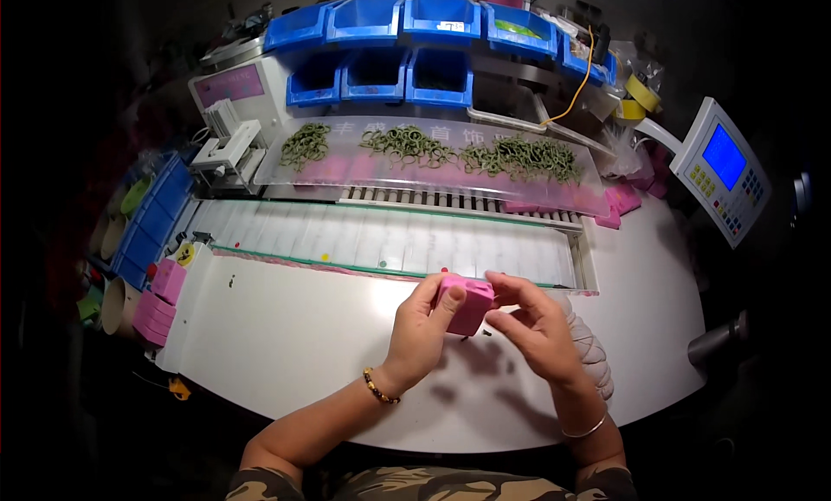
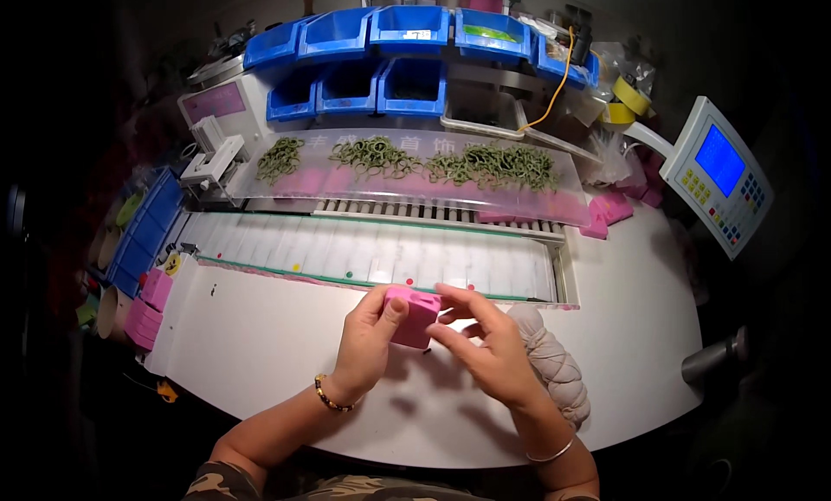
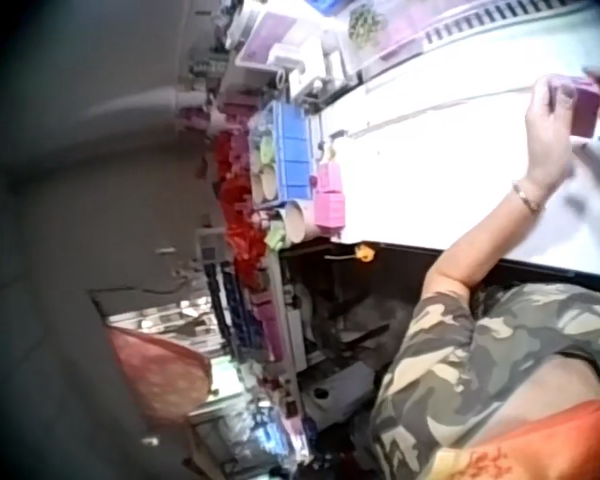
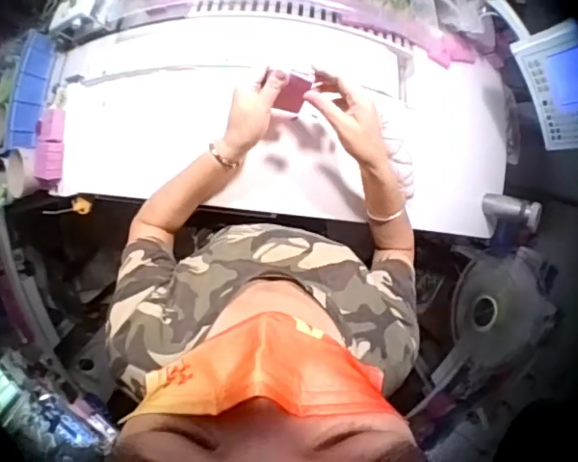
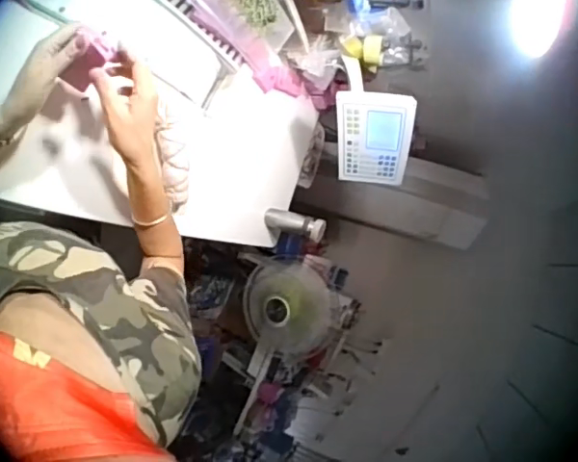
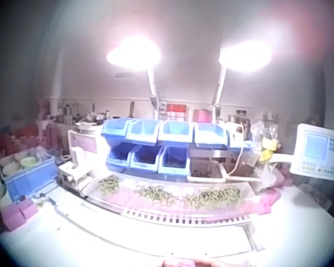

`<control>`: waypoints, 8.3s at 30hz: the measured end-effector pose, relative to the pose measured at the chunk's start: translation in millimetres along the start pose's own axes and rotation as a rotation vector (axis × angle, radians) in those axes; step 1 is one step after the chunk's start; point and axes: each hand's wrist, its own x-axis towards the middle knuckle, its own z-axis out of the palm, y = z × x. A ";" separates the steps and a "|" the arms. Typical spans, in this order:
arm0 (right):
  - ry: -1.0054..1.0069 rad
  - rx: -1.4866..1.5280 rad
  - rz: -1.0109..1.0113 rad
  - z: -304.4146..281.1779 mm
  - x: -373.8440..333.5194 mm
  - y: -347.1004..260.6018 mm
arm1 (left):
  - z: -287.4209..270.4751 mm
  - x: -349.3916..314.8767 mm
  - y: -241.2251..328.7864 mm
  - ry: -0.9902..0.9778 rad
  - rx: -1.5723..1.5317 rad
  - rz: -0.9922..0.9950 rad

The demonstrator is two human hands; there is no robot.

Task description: The person assembles hair accessories by placing small components into a pink mold, inserting a metal clip and a decorative piece, and then using a white pad to apply pressure and secure the assembly before removing the finished hair clip.

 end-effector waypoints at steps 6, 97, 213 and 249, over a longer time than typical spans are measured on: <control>0.096 -0.175 -0.195 14.0 1.6 -4.8 | -17.7 -6.7 -13.2 -0.103 0.033 0.160; 0.905 -1.157 0.298 -397.4 107.7 188.4 | 242.6 238.0 -136.5 -0.476 1.110 0.670; 0.153 -1.141 -0.748 117.8 284.8 4.8 | -88.2 28.7 -21.1 0.289 0.372 0.103; -0.068 -0.706 0.172 -132.7 -34.8 20.9 | -52.4 16.3 6.7 -0.093 0.886 0.432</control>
